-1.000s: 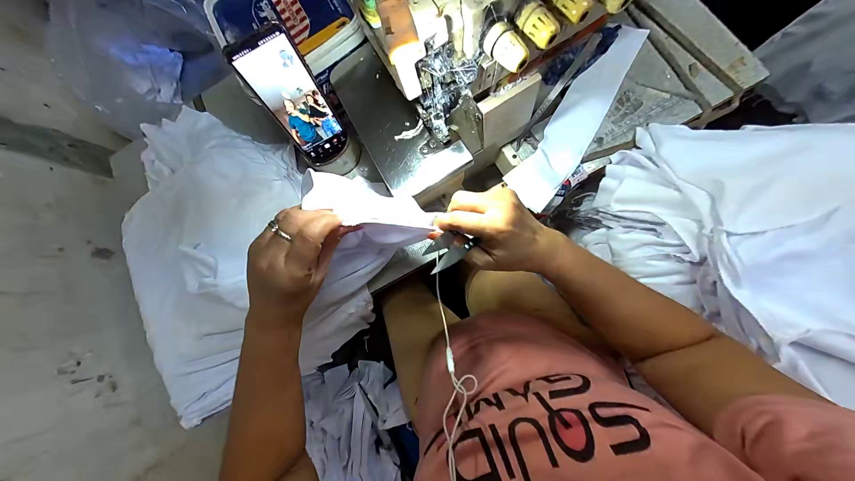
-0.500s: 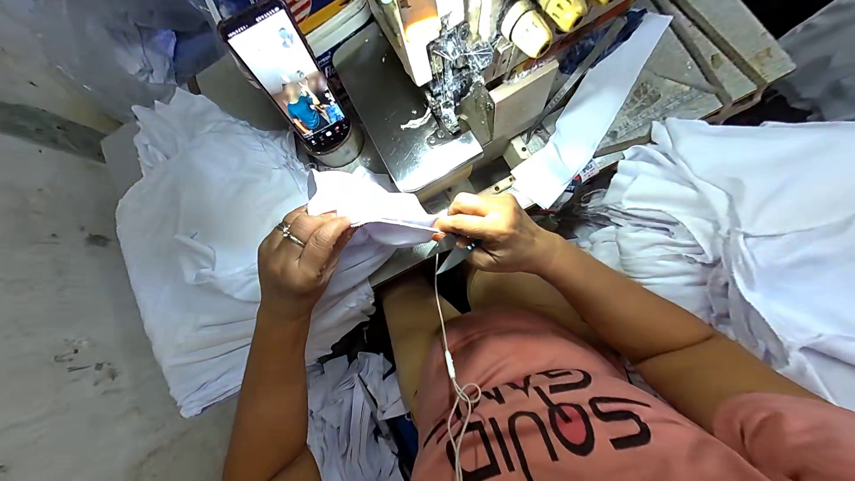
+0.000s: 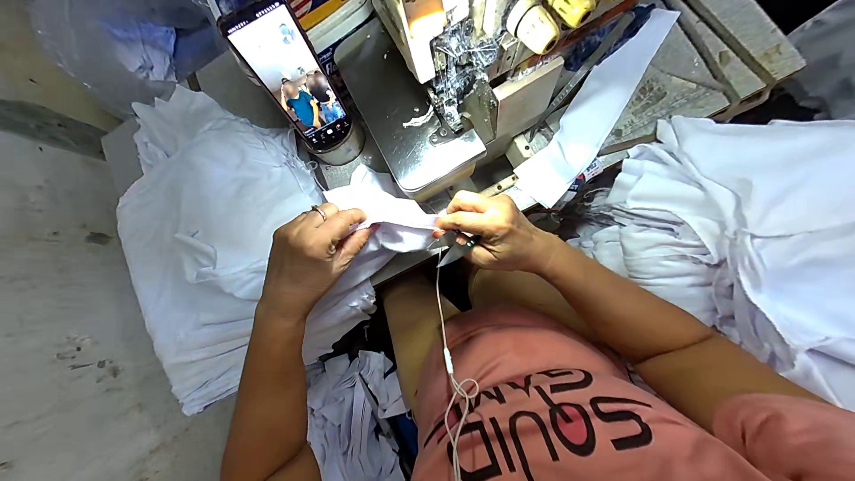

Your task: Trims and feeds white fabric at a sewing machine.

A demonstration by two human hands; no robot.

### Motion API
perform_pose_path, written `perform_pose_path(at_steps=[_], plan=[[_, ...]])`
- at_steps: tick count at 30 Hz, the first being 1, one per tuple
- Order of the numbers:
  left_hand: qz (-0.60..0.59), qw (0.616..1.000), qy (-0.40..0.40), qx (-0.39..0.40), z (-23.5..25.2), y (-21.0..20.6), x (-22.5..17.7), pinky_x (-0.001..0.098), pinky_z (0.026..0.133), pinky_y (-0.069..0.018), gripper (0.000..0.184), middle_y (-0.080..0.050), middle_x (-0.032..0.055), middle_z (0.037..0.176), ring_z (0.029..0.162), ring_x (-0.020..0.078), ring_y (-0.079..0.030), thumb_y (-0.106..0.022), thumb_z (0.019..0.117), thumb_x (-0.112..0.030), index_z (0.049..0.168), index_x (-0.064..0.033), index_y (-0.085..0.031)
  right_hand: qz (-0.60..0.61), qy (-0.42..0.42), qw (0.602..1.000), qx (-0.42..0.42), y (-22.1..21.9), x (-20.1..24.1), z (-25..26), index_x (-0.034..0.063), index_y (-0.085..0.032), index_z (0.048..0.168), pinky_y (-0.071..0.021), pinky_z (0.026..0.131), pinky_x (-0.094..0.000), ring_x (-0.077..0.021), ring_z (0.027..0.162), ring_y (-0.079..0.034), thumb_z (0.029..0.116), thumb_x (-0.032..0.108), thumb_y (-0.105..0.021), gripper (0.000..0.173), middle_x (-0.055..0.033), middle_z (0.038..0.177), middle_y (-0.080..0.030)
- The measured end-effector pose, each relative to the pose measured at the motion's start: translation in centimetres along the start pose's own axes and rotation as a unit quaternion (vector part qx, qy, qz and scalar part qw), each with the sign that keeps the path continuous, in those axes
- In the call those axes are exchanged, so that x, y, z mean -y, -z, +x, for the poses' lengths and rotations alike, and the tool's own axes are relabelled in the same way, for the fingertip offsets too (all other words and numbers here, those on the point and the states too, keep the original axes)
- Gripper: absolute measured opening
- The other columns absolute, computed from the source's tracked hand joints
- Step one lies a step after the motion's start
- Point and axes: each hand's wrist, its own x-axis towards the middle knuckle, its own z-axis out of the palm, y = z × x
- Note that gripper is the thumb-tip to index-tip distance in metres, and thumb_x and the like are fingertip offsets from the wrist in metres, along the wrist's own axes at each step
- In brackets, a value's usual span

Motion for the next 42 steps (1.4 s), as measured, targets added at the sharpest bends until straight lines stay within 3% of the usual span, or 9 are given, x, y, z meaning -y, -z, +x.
perform_pose_path(at_steps=[14, 21, 25, 28, 31, 32, 35, 37, 42], plan=[[-0.197, 0.976, 0.039, 0.078, 0.5, 0.4, 1.2, 0.0109, 0.072, -0.0444, 0.017, -0.064, -0.0001, 0.082, 0.077, -0.0027, -0.056, -0.064, 0.0953, -0.016, 0.092, -0.0025, -0.073, 0.027, -0.02, 0.999, 0.014, -0.1, 0.0, 0.3, -0.0012, -0.076, 0.094, -0.0448, 0.055, -0.0227, -0.0105, 0.067, -0.057, 0.0863, 0.009, -0.058, 0.022, -0.0102, 0.085, -0.063], [-0.308, 0.946, 0.069, 0.076, 0.3, 0.0, 2.1, 0.0096, 0.078, -0.0497, 0.007, -0.064, -0.0044, 0.09, 0.084, -0.0061, -0.06, -0.063, 0.0943, -0.007, 0.094, -0.0023, -0.068, 0.092, -0.002, 0.995, -0.045, -0.8, 0.1, 1.5, -0.0086, -0.073, 0.097, -0.0573, 0.078, -0.0265, -0.0182, 0.085, -0.071, 0.0856, -0.005, -0.06, 0.018, -0.0191, 0.096, -0.073], [-0.333, 0.936, 0.086, 0.079, 0.0, -0.1, 2.7, 0.0077, 0.072, -0.0477, 0.005, -0.063, -0.0059, 0.088, 0.078, -0.0073, -0.058, -0.062, 0.0947, -0.005, 0.094, -0.0041, -0.067, 0.073, -0.013, 0.995, -0.061, -1.0, 0.4, 2.0, -0.0079, -0.072, 0.099, -0.0568, 0.076, -0.0257, -0.0161, 0.081, -0.07, 0.0834, -0.006, -0.066, 0.017, -0.0169, 0.09, -0.074], [-0.206, 0.968, 0.117, 0.081, 0.0, -0.2, 2.2, 0.015, 0.072, -0.0487, 0.012, -0.065, -0.0004, 0.089, 0.078, -0.0005, -0.059, -0.062, 0.0983, -0.013, 0.096, -0.0048, -0.07, 0.052, -0.008, 0.997, -0.053, -1.1, 0.5, 2.1, -0.0072, -0.072, 0.099, -0.0574, 0.074, -0.0283, -0.018, 0.081, -0.071, 0.0817, -0.007, -0.067, 0.018, -0.0168, 0.09, -0.074], [-0.025, 0.988, 0.139, 0.056, 0.8, 0.3, -0.4, 0.0562, 0.083, -0.0486, 0.026, -0.064, 0.0209, 0.11, 0.098, 0.0376, -0.063, -0.06, 0.1004, -0.023, 0.102, -0.0004, -0.073, 0.03, 0.006, 0.998, -0.05, -1.0, 0.8, 2.7, -0.0064, -0.072, 0.097, -0.0568, 0.069, -0.0295, -0.0185, 0.077, -0.071, 0.0843, -0.007, -0.064, 0.015, -0.0159, 0.086, -0.073], [0.002, 0.99, 0.135, 0.037, 1.1, 0.5, -1.6, 0.06, 0.087, -0.0473, 0.029, -0.061, 0.0258, 0.122, 0.106, 0.0436, -0.061, -0.061, 0.1, -0.024, 0.109, 0.0014, -0.072, 0.027, 0.014, 0.998, -0.052, -0.9, 1.0, 2.9, -0.0064, -0.072, 0.097, -0.0564, 0.067, -0.029, -0.0182, 0.075, -0.07, 0.0852, -0.007, -0.063, 0.015, -0.0157, 0.085, -0.073], [-0.027, 0.995, 0.095, 0.006, 1.6, 0.8, -4.7, 0.0423, 0.084, -0.0538, 0.051, -0.058, 0.0222, 0.14, 0.102, 0.0292, -0.065, -0.064, 0.0984, -0.027, 0.14, 0.0025, -0.056, 0.03, 0.032, 0.997, -0.056, -0.7, 1.7, 3.7, -0.0064, -0.071, 0.095, -0.0546, 0.065, -0.0283, -0.0179, 0.073, -0.068, 0.0865, -0.008, -0.06, 0.013, -0.0159, 0.083, -0.071], [-0.055, 0.995, 0.077, 0.022, 1.6, 0.0, -5.5, 0.0439, 0.074, -0.0565, 0.056, -0.067, 0.0191, 0.128, 0.091, 0.0283, -0.07, -0.065, 0.0963, -0.024, 0.145, 0.0009, -0.053, 0.033, 0.039, 0.997, -0.055, -0.6, 2.1, 4.0, -0.0069, -0.071, 0.095, -0.0553, 0.065, -0.0291, -0.0189, 0.074, -0.069, 0.0841, -0.009, -0.06, 0.016, -0.017, 0.085, -0.072], [-0.053, 0.998, 0.044, -0.012, 1.8, -1.1, -4.6, 0.0366, 0.069, -0.0515, 0.019, -0.066, 0.0128, 0.086, 0.078, 0.0242, -0.065, -0.062, 0.0992, -0.018, 0.098, -0.001, -0.071, 0.035, 0.047, 0.997, -0.059, -0.5, 2.4, 4.3, -0.0068, -0.072, 0.096, -0.0549, 0.064, -0.029, -0.0186, 0.073, -0.069, 0.0828, -0.01, -0.059, 0.019, -0.017, 0.087, -0.073]])
